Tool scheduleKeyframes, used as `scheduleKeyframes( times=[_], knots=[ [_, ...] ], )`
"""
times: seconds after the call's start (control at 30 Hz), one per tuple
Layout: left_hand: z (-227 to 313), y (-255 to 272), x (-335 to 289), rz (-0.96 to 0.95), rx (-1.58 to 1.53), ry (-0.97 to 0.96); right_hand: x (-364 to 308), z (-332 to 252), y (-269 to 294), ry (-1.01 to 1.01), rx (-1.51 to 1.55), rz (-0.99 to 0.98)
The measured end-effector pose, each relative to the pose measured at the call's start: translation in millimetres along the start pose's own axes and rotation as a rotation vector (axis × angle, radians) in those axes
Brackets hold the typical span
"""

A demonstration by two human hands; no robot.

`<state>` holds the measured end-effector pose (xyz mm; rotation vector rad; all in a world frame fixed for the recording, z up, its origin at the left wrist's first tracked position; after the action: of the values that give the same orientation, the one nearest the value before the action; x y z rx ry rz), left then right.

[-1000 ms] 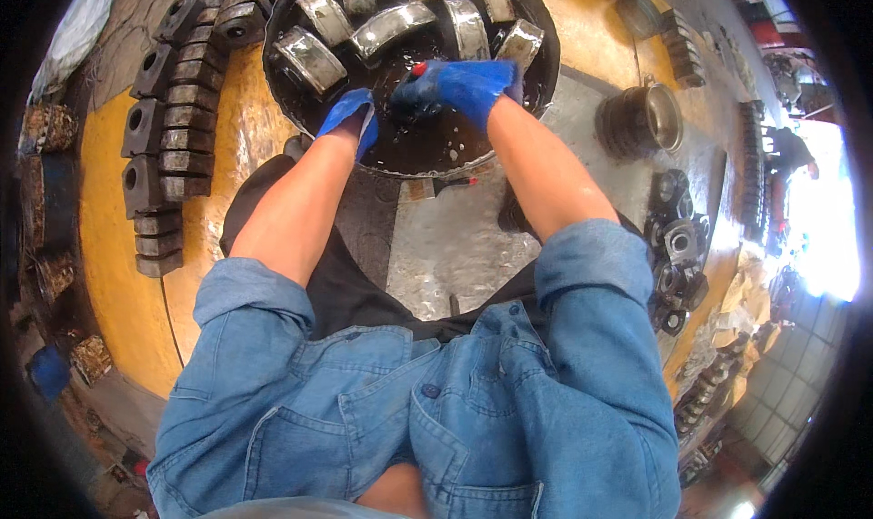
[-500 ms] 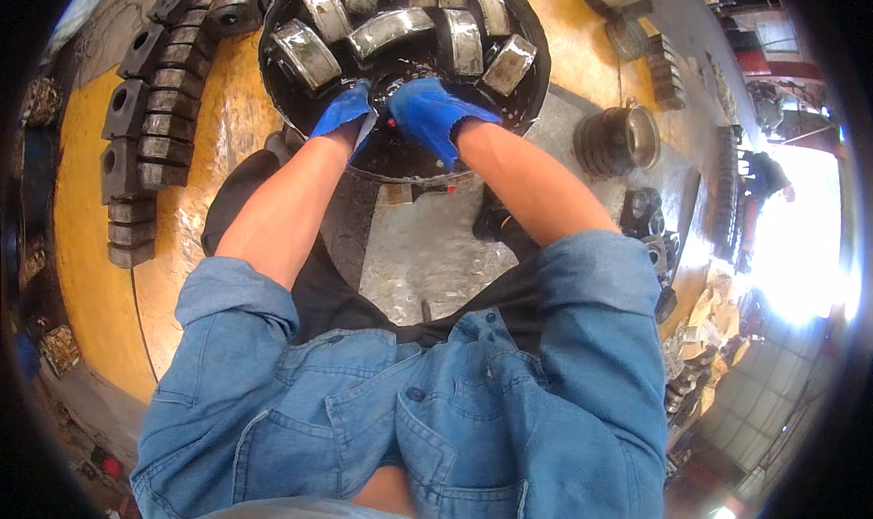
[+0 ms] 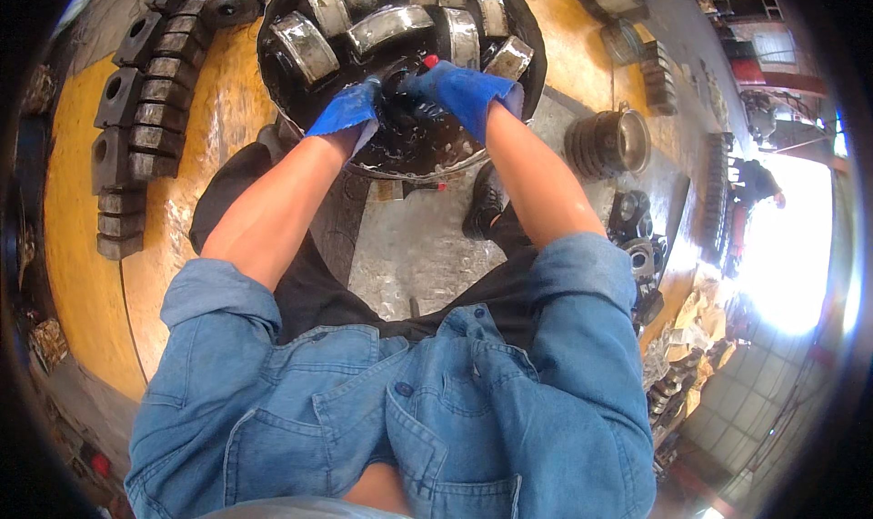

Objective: The person, wearing blue gloves, cleans metal segments by scrubbing them in a bucket of dark liquid and using a small tool to scrape debris from one segment before placing it back and picking up the bucket.

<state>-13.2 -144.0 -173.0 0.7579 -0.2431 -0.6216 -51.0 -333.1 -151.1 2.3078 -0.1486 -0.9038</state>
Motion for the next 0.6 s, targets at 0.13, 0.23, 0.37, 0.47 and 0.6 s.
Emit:
scheduleKeyframes(
  times=[0.13,0.23,0.37,0.47,0.6],
  knots=[
    [19.4,-1.7,-2.4,0.046,0.094,-0.126,-13.5,6.5,-5.5,0.543,-0.476,0.172],
    [20.4,1.4,-11.3,0.046,0.156,-0.115,-56.0,-29.9,-16.3,0.754,-0.828,0.22],
    [26.5,-4.7,-8.2,-0.012,0.18,-0.151,-39.2,2.1,-0.3,0.36,-0.393,0.428],
    [40.8,4.9,-19.4,0.034,0.03,-0.157,-36.6,37.5,7.6,0.126,0.16,0.287],
    [82.5,35.0,-43.0,0.152,0.053,-0.351,-45.9,48.5,10.5,-0.195,0.659,-0.05]
  ],
)
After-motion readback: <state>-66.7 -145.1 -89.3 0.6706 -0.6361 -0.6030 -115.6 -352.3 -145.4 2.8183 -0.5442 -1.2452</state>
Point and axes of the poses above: each hand's wrist, its own x-axis towards the middle knuckle, its own y-axis out of the back of the hand, z = x × y, the point moved 5 cm from there along x, towards the middle knuckle, and after that the axes turned 8 degrees about z, right-handed, at the moved point
